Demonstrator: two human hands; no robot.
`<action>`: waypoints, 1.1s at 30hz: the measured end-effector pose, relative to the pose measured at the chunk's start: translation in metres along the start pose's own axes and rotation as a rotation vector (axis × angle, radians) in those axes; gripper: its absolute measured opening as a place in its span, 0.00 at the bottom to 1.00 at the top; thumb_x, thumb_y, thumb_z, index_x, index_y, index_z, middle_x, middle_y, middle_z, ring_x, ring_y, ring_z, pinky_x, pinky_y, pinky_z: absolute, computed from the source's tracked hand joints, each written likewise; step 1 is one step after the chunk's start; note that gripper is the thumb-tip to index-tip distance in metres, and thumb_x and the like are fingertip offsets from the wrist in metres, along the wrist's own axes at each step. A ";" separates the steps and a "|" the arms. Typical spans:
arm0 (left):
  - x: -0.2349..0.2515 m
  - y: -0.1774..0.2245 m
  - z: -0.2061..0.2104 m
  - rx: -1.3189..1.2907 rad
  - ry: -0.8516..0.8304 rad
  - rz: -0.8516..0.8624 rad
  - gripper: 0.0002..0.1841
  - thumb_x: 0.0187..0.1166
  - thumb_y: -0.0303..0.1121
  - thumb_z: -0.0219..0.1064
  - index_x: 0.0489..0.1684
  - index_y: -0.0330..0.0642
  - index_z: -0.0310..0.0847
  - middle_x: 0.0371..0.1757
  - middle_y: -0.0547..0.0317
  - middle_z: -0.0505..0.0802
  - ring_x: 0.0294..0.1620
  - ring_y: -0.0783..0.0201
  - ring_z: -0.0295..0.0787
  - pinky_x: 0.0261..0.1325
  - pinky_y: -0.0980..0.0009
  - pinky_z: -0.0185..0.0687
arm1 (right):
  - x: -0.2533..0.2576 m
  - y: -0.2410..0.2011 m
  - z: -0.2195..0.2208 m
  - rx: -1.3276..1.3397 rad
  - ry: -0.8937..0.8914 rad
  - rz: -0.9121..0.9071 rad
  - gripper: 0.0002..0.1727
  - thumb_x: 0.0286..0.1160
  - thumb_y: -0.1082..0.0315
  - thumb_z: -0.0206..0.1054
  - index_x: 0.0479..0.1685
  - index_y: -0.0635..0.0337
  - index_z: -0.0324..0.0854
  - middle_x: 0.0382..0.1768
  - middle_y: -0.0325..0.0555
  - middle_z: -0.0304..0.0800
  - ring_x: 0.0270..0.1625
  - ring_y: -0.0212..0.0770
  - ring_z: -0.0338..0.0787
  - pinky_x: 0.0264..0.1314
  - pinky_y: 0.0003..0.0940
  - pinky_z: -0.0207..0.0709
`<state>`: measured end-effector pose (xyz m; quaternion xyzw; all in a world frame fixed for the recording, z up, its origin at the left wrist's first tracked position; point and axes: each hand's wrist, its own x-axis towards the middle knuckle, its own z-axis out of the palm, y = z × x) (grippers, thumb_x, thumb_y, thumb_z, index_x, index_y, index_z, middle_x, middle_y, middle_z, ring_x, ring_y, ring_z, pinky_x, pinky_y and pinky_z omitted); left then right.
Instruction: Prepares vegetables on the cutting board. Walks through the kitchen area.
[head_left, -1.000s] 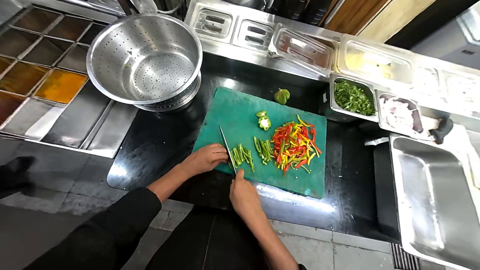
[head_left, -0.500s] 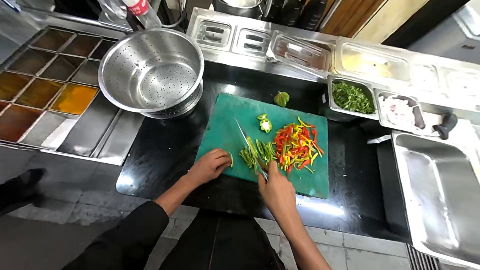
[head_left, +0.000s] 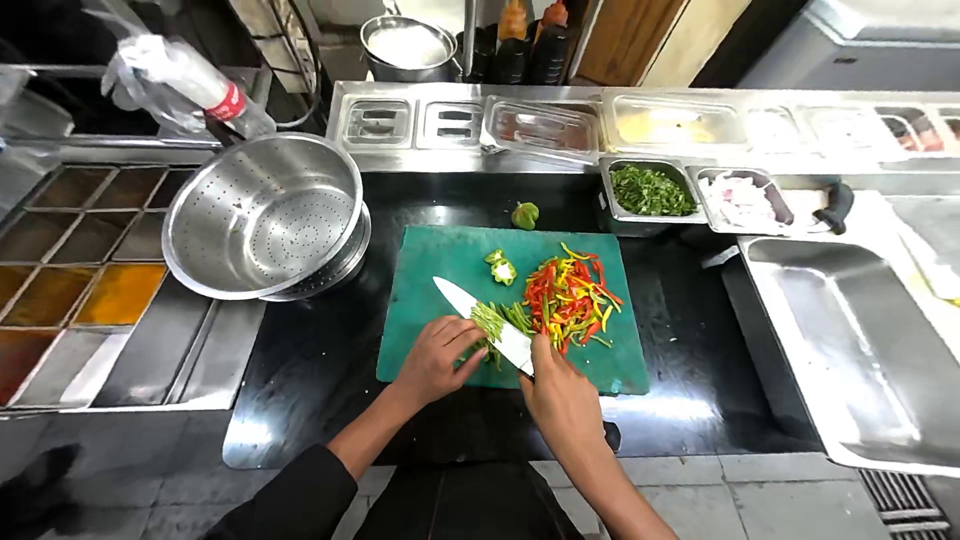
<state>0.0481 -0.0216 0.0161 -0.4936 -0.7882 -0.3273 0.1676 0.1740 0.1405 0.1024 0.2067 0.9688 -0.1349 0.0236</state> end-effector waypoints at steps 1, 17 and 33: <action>0.004 0.000 -0.001 -0.002 -0.014 0.003 0.16 0.84 0.46 0.62 0.55 0.50 0.91 0.55 0.62 0.93 0.60 0.61 0.87 0.66 0.60 0.80 | -0.001 0.002 0.000 -0.003 0.042 -0.018 0.15 0.71 0.68 0.75 0.53 0.63 0.81 0.39 0.57 0.91 0.38 0.60 0.94 0.33 0.51 0.85; 0.057 -0.040 0.002 -0.165 -0.336 -0.265 0.11 0.83 0.33 0.69 0.56 0.44 0.92 0.60 0.53 0.93 0.66 0.45 0.85 0.67 0.42 0.77 | -0.050 0.043 0.004 -0.043 0.154 -0.091 0.22 0.48 0.69 0.86 0.45 0.61 0.83 0.27 0.51 0.89 0.27 0.55 0.93 0.23 0.47 0.83; 0.113 -0.031 0.003 -0.701 -0.722 -0.666 0.17 0.95 0.31 0.47 0.67 0.30 0.79 0.57 0.49 0.94 0.50 0.62 0.94 0.60 0.63 0.88 | -0.082 0.052 0.003 0.272 -0.263 0.181 0.24 0.68 0.59 0.78 0.59 0.61 0.79 0.39 0.57 0.93 0.38 0.62 0.94 0.38 0.61 0.84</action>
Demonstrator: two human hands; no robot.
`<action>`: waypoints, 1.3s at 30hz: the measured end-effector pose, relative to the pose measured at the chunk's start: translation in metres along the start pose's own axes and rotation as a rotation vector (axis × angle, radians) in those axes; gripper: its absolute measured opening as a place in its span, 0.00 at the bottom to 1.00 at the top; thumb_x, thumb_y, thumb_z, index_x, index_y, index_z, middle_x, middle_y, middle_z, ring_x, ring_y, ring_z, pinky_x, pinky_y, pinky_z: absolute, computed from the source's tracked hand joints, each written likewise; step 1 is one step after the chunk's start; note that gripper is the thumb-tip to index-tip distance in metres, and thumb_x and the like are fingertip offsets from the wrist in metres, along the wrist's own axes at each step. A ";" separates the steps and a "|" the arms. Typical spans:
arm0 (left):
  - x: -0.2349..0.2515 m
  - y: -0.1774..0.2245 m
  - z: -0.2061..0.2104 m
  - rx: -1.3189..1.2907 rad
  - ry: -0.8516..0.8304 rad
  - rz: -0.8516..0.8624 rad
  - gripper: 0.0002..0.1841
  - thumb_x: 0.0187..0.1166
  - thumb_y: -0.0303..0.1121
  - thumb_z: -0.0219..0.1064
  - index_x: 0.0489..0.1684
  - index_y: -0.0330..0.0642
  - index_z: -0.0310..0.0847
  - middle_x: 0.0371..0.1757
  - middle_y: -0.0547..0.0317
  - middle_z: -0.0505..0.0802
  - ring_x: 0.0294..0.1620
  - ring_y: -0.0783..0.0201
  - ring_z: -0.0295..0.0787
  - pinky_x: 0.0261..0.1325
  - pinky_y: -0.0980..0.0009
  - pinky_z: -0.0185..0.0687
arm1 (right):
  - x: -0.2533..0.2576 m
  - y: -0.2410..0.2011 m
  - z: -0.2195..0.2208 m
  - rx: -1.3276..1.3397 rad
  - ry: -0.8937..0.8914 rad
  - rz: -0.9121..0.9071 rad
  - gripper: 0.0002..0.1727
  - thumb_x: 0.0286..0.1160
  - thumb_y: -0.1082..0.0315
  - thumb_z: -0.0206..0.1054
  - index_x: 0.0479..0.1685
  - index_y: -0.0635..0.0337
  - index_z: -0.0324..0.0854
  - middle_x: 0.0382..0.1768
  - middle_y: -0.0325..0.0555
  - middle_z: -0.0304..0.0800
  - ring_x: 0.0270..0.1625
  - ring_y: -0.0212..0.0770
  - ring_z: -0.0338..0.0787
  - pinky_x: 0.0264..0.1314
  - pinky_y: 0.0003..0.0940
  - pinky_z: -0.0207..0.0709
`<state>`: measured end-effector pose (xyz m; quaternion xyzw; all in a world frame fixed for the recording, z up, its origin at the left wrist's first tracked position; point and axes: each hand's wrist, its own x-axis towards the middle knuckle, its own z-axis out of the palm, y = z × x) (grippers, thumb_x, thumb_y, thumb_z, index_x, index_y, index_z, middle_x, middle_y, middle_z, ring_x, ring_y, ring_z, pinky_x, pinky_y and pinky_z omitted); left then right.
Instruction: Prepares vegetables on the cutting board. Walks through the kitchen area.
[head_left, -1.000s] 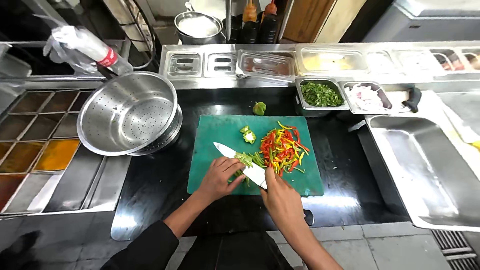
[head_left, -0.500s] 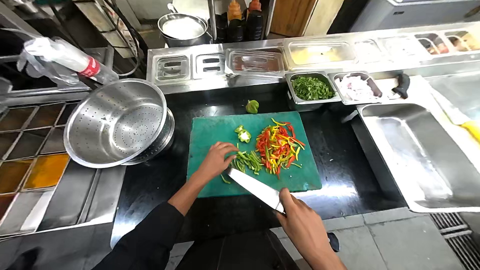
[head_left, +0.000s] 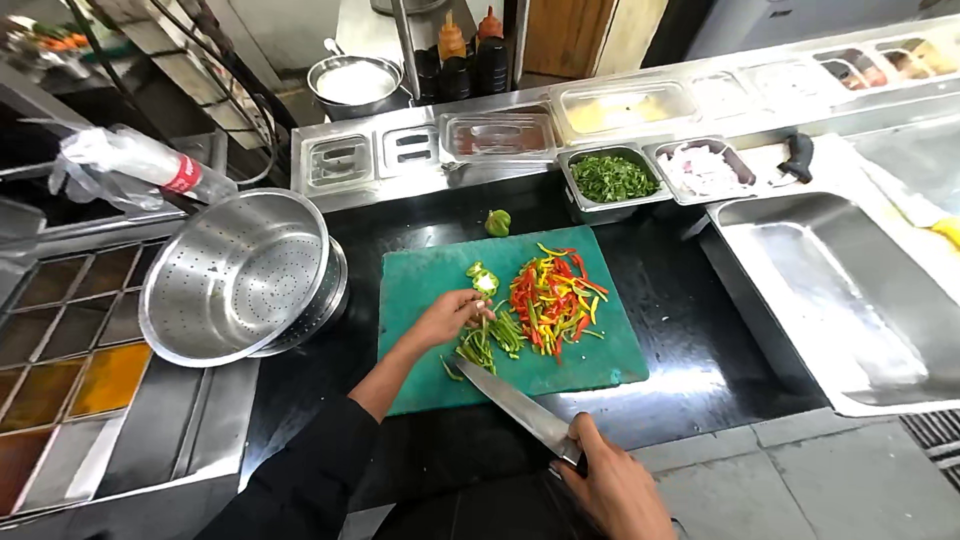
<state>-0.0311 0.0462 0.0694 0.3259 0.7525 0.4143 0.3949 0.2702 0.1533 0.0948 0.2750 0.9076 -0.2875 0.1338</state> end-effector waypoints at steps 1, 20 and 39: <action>-0.004 0.004 0.000 -0.099 -0.013 -0.020 0.19 0.96 0.30 0.45 0.68 0.28 0.77 0.57 0.48 0.94 0.51 0.63 0.95 0.61 0.64 0.88 | 0.000 -0.001 0.000 0.012 -0.008 -0.006 0.24 0.68 0.59 0.78 0.59 0.62 0.79 0.39 0.58 0.93 0.39 0.63 0.94 0.38 0.61 0.84; -0.025 0.000 0.007 -0.728 0.050 -0.050 0.22 0.95 0.32 0.40 0.55 0.34 0.84 0.49 0.51 0.97 0.50 0.61 0.96 0.59 0.65 0.90 | 0.035 -0.013 0.008 0.033 -0.373 -0.030 0.28 0.77 0.52 0.72 0.70 0.57 0.74 0.51 0.59 0.91 0.54 0.62 0.92 0.55 0.62 0.81; 0.029 0.005 0.038 0.788 -0.155 0.160 0.17 0.85 0.32 0.66 0.70 0.44 0.84 0.63 0.43 0.89 0.68 0.46 0.85 0.74 0.48 0.76 | 0.033 -0.012 0.011 0.051 -0.464 -0.016 0.28 0.80 0.49 0.70 0.71 0.55 0.73 0.51 0.59 0.91 0.55 0.62 0.91 0.57 0.62 0.81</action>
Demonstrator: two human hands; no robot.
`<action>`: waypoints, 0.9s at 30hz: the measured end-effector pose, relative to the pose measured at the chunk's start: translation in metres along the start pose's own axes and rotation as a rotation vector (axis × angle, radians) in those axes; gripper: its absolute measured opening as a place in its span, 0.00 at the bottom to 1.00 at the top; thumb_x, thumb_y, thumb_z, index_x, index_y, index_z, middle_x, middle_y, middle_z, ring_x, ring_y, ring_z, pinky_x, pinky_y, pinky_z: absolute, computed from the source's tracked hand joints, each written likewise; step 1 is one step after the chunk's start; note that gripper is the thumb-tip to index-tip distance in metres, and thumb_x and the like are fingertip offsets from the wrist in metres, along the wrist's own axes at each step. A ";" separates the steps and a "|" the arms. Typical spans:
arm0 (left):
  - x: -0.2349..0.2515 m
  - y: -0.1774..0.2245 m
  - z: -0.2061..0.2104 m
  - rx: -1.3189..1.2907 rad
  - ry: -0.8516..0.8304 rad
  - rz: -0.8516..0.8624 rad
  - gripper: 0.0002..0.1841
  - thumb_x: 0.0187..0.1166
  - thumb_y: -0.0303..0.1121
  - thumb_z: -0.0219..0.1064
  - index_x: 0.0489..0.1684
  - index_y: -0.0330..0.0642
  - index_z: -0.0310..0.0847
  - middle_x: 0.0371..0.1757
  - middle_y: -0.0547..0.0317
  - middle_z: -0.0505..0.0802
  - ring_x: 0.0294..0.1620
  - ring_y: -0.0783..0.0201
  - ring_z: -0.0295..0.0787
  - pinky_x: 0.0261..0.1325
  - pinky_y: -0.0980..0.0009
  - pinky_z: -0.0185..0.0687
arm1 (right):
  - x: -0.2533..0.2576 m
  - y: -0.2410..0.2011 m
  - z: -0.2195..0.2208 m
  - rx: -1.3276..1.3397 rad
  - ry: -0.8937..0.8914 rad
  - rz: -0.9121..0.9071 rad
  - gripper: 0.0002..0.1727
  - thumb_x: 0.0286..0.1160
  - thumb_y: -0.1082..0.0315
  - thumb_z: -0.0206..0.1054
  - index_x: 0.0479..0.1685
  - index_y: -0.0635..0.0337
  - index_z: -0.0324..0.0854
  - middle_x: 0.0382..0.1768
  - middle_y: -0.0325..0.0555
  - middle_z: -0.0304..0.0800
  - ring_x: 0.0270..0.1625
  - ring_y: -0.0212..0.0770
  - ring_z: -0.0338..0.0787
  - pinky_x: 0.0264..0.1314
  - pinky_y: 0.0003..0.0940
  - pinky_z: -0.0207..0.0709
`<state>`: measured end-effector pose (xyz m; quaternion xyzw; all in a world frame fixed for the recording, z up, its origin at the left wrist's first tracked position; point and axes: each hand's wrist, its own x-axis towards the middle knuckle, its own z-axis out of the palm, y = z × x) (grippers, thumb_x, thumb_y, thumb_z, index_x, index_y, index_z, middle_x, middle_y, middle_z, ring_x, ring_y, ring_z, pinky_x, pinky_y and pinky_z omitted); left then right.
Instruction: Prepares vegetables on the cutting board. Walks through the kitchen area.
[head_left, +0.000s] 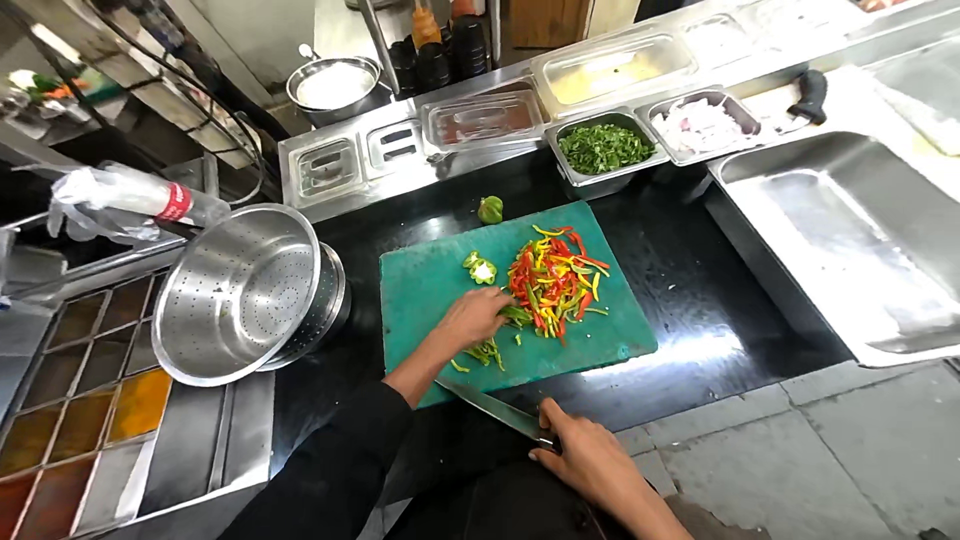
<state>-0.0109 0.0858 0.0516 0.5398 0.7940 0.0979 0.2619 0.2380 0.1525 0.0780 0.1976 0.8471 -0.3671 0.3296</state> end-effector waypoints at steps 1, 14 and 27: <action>0.001 -0.003 -0.001 -0.047 0.010 0.002 0.16 0.85 0.32 0.65 0.68 0.41 0.85 0.62 0.44 0.89 0.67 0.47 0.86 0.74 0.49 0.77 | 0.000 0.002 0.001 0.024 0.012 0.004 0.28 0.79 0.49 0.70 0.71 0.55 0.73 0.51 0.59 0.91 0.55 0.63 0.91 0.57 0.63 0.81; -0.029 -0.014 -0.015 -1.125 0.032 -0.184 0.26 0.93 0.35 0.37 0.66 0.29 0.80 0.52 0.50 0.95 0.45 0.63 0.93 0.52 0.65 0.88 | 0.001 0.007 0.005 0.123 0.043 -0.016 0.27 0.80 0.49 0.70 0.69 0.56 0.73 0.48 0.60 0.91 0.53 0.64 0.91 0.54 0.64 0.80; -0.055 0.005 -0.038 -1.056 0.109 -0.195 0.30 0.88 0.28 0.60 0.91 0.47 0.58 0.75 0.50 0.86 0.66 0.56 0.89 0.67 0.61 0.85 | 0.003 0.000 0.002 0.046 0.005 -0.060 0.25 0.82 0.50 0.67 0.67 0.57 0.73 0.48 0.61 0.90 0.54 0.64 0.91 0.55 0.63 0.80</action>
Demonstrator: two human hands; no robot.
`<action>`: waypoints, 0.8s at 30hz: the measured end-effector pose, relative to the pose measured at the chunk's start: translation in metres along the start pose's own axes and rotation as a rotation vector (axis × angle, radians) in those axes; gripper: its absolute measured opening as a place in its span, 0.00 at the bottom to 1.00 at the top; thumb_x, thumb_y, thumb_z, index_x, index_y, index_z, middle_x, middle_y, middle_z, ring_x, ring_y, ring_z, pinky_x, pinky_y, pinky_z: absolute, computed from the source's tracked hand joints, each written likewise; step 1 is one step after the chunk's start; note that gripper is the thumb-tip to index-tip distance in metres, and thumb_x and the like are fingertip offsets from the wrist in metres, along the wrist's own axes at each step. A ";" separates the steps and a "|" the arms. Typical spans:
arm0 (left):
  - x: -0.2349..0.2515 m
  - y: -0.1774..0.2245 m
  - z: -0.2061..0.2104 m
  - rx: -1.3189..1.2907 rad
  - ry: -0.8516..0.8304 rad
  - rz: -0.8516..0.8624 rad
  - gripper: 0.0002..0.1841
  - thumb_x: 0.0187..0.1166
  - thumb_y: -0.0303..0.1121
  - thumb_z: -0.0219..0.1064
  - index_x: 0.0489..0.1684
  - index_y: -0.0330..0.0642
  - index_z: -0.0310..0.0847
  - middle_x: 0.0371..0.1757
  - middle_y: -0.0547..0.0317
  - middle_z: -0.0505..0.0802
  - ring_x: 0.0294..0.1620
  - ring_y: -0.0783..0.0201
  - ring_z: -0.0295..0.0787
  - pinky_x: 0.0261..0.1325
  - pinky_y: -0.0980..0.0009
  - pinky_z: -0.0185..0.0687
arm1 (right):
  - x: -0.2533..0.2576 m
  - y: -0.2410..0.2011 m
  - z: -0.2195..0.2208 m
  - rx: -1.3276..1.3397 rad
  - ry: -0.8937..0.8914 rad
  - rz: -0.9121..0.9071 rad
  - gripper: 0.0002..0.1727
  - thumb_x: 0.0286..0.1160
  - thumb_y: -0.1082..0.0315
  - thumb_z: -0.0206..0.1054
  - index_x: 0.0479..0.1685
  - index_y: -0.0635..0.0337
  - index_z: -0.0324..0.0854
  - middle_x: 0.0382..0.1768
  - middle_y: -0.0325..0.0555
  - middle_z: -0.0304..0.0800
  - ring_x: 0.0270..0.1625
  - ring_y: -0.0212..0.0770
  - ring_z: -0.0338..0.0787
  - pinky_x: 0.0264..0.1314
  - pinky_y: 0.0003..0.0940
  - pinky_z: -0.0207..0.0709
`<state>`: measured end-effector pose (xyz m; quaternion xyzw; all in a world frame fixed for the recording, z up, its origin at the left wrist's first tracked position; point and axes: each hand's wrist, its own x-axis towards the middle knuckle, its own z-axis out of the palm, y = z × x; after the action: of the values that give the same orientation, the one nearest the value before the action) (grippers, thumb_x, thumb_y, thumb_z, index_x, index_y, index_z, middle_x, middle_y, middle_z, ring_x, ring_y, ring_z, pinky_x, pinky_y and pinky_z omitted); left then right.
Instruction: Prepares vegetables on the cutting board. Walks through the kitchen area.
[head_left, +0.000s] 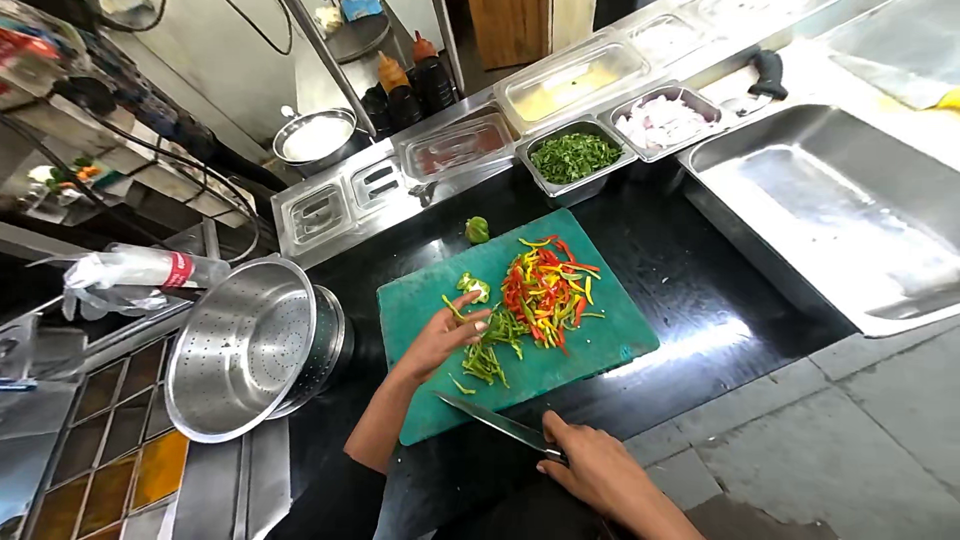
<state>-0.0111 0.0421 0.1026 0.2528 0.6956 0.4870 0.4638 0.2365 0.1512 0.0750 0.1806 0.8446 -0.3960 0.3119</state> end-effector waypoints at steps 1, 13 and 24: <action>-0.003 0.003 -0.002 -0.002 0.005 0.021 0.30 0.88 0.29 0.59 0.92 0.48 0.58 0.77 0.51 0.85 0.70 0.56 0.87 0.70 0.60 0.83 | 0.000 0.001 -0.001 0.005 0.000 0.006 0.24 0.83 0.50 0.67 0.67 0.57 0.73 0.48 0.61 0.90 0.54 0.64 0.91 0.55 0.63 0.80; -0.014 -0.009 -0.016 0.695 0.134 -0.081 0.18 0.92 0.42 0.57 0.67 0.42 0.85 0.42 0.55 0.93 0.38 0.61 0.88 0.47 0.58 0.84 | -0.005 0.019 -0.049 0.015 0.276 0.202 0.21 0.83 0.52 0.67 0.64 0.58 0.78 0.44 0.59 0.91 0.50 0.63 0.92 0.52 0.64 0.80; 0.026 -0.029 0.024 0.628 0.077 0.016 0.24 0.87 0.34 0.65 0.81 0.41 0.73 0.70 0.48 0.87 0.52 0.55 0.93 0.57 0.56 0.88 | -0.019 0.014 -0.082 -0.071 0.542 0.254 0.18 0.79 0.54 0.73 0.58 0.55 0.81 0.36 0.54 0.91 0.41 0.59 0.92 0.43 0.60 0.81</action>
<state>0.0014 0.0620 0.0635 0.3702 0.8271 0.2613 0.3325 0.2270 0.2226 0.1204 0.3728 0.8810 -0.2616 0.1280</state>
